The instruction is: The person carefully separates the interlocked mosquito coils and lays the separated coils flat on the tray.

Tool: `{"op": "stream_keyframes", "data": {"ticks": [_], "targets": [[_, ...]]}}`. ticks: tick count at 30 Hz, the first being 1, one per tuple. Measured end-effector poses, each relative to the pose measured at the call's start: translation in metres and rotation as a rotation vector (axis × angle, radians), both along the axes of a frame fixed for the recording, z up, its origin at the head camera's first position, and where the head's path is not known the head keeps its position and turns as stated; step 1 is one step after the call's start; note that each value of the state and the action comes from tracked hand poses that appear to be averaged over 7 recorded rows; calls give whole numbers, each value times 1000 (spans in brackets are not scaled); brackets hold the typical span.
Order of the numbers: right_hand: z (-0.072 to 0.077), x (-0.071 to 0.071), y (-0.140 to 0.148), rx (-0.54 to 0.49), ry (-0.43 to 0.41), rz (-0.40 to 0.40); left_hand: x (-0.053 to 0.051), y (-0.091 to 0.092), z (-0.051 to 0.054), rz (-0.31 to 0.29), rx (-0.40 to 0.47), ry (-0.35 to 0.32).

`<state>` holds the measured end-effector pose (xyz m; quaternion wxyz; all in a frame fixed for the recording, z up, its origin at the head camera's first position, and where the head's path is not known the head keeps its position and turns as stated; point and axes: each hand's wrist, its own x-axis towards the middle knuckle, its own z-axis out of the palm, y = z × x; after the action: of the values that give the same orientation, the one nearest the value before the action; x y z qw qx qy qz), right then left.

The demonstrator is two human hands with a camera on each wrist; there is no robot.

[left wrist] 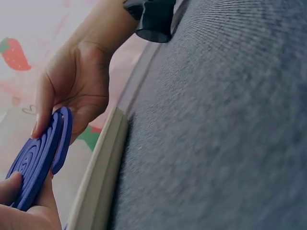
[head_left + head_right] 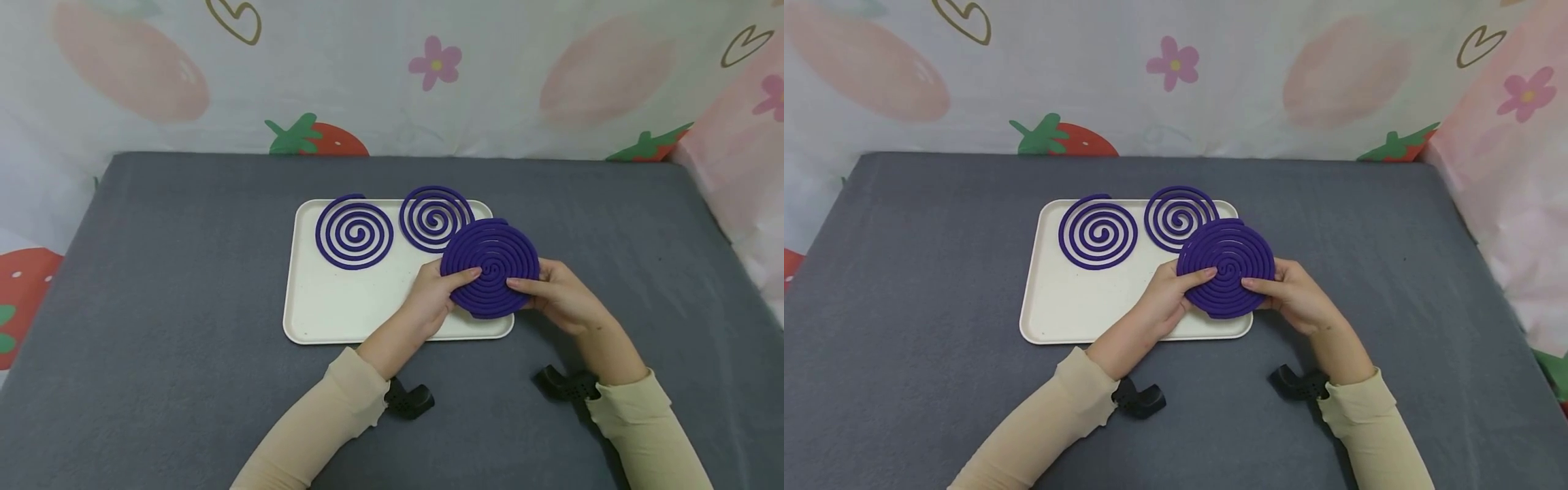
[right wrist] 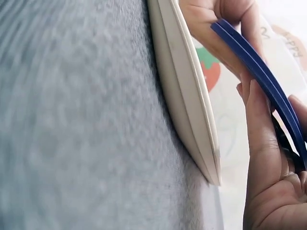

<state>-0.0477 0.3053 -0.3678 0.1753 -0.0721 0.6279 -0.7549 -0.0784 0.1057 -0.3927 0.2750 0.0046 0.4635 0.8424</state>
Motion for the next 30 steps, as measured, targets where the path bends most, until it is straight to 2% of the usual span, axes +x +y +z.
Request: {"op": "stream_keyframes", "data": {"ticks": [6,17,30], "targets": [[0,-2,-7,-26,-2,-16,-4,-5,2,9,-22,10],[9,-5,-14,-12,12,-29,-5,-9,7,18,25,6],[6,-10,-39,11,-42,-16,-6,-37,1,11,15,19]]}}
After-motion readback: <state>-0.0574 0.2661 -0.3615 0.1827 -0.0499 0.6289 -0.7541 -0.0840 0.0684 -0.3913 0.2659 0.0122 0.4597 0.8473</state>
